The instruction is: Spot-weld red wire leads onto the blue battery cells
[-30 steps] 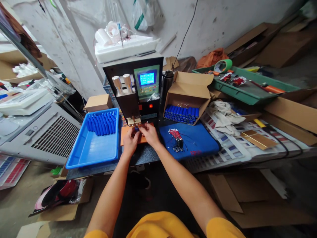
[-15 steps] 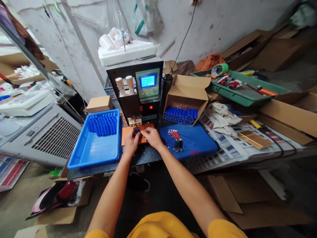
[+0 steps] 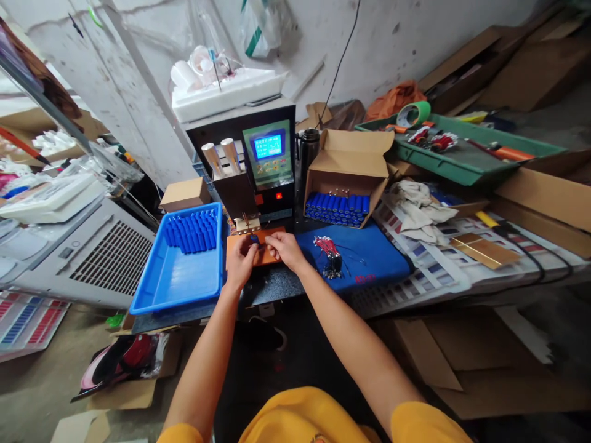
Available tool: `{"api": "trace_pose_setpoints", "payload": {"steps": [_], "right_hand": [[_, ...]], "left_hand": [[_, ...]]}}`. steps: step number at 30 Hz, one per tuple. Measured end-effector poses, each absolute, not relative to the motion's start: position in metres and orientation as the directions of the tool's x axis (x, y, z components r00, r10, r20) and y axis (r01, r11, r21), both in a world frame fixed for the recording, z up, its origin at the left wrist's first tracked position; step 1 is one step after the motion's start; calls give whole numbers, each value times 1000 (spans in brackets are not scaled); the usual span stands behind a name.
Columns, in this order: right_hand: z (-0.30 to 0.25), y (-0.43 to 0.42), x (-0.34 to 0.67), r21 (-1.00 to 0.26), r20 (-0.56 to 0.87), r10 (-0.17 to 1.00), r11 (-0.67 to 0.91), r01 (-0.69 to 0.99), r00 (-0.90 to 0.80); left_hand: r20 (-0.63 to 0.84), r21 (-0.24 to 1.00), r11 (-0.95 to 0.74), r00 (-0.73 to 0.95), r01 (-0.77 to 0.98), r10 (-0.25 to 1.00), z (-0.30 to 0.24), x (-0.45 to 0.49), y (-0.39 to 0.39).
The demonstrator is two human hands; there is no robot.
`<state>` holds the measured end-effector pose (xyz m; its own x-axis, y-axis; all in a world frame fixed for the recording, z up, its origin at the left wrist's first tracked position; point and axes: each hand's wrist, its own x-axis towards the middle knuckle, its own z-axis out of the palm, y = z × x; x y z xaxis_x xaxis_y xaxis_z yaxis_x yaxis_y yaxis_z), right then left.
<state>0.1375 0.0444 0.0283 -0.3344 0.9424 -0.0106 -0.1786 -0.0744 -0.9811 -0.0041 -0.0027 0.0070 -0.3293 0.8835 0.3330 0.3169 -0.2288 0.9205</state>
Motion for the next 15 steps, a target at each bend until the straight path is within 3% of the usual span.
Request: {"api": "trace_pose_setpoints", "payload": {"steps": [4,10,15], "right_hand": [[29,45,137,-977,-14,937,-88,-196,-350],[29,46,138,-976,-15,935,-90,-198,-353],[28,46,139,-981,5,932,-65,-181,-361]], "left_hand": [[345,903,-206,-352,376,870,4,-19,-15],[448,725,-261,-149,638,882,-2,-26,-22],[443,635,-263,-64,726,894,1,-20,-15]]}}
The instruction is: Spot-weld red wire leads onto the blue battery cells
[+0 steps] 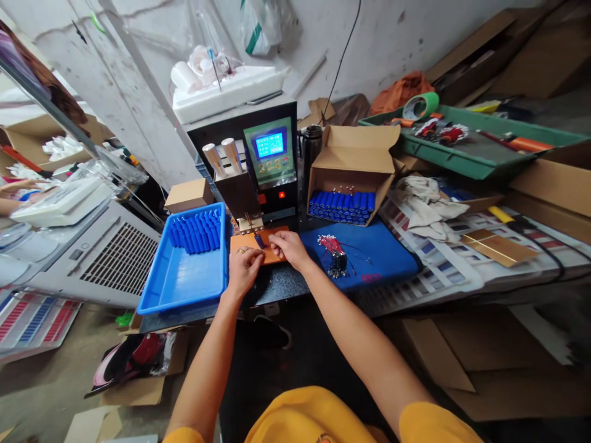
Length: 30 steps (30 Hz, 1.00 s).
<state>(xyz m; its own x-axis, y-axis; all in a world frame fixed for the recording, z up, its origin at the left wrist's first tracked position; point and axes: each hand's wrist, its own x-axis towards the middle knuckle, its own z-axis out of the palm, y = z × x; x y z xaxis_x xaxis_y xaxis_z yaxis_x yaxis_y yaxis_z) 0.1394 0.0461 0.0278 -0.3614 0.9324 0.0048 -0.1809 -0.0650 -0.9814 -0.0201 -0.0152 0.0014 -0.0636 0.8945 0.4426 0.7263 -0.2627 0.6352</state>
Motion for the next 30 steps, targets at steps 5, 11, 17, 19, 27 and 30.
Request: {"api": "trace_pose_setpoints", "payload": {"steps": [5,11,17,19,27,30], "right_hand": [[16,40,136,-978,203,891,204,-40,-405],[7,36,130,-912,315,842,396,104,-437],[9,38,132,-927,285,851,363,101,-441],[10,39,132,-952,258,870,304,45,-420],[23,42,139,-974,88,940,13,-224,-329],[27,42,140,-967,59,945,-26,-254,-322]], "left_hand": [[435,623,-244,-71,743,897,6,-23,-16],[400,577,-235,-20,782,916,16,-24,-15],[392,586,-246,-4,772,920,16,-22,-16],[407,630,-262,-24,731,913,13,-21,-20],[479,640,-336,-17,692,878,-2,-15,-25],[465,644,-354,21,679,885,-5,-14,-15]]}}
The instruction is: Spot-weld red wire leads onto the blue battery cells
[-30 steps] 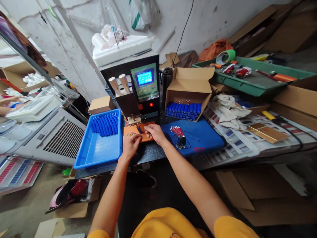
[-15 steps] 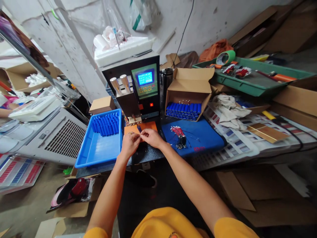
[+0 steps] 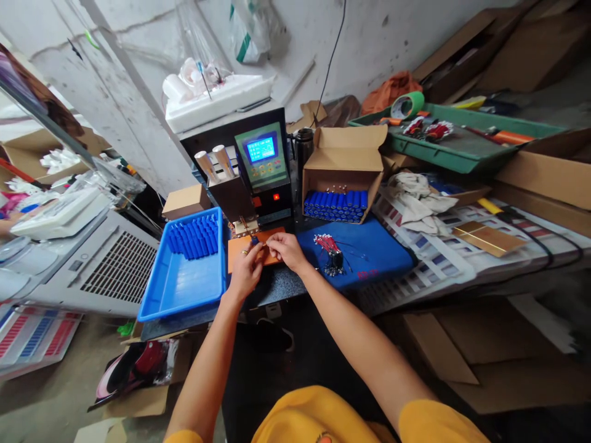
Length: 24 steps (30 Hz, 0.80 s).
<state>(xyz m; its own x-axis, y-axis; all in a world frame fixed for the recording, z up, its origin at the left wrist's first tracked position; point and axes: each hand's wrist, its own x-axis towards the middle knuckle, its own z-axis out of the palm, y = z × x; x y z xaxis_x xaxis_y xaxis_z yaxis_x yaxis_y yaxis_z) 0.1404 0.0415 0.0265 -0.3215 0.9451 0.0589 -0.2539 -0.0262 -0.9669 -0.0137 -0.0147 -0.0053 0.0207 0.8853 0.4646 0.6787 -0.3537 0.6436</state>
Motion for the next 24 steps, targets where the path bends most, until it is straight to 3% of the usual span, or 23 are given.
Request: {"api": "trace_pose_setpoints", "payload": {"steps": [5,13,24], "right_hand": [[25,43,140,-958,42,952,-47,-281,-304],[23,45,138,-965,45,962,-28,-260,-268],[24,46,135,-974,45,971,-9,-228,-233]], "left_hand": [[461,649,-327,-13,686,887,-7,-14,-7],[276,891,-169,-208,420,938,3,-11,-7],[286,874,-179,-181,452,941,11,-17,4]]}}
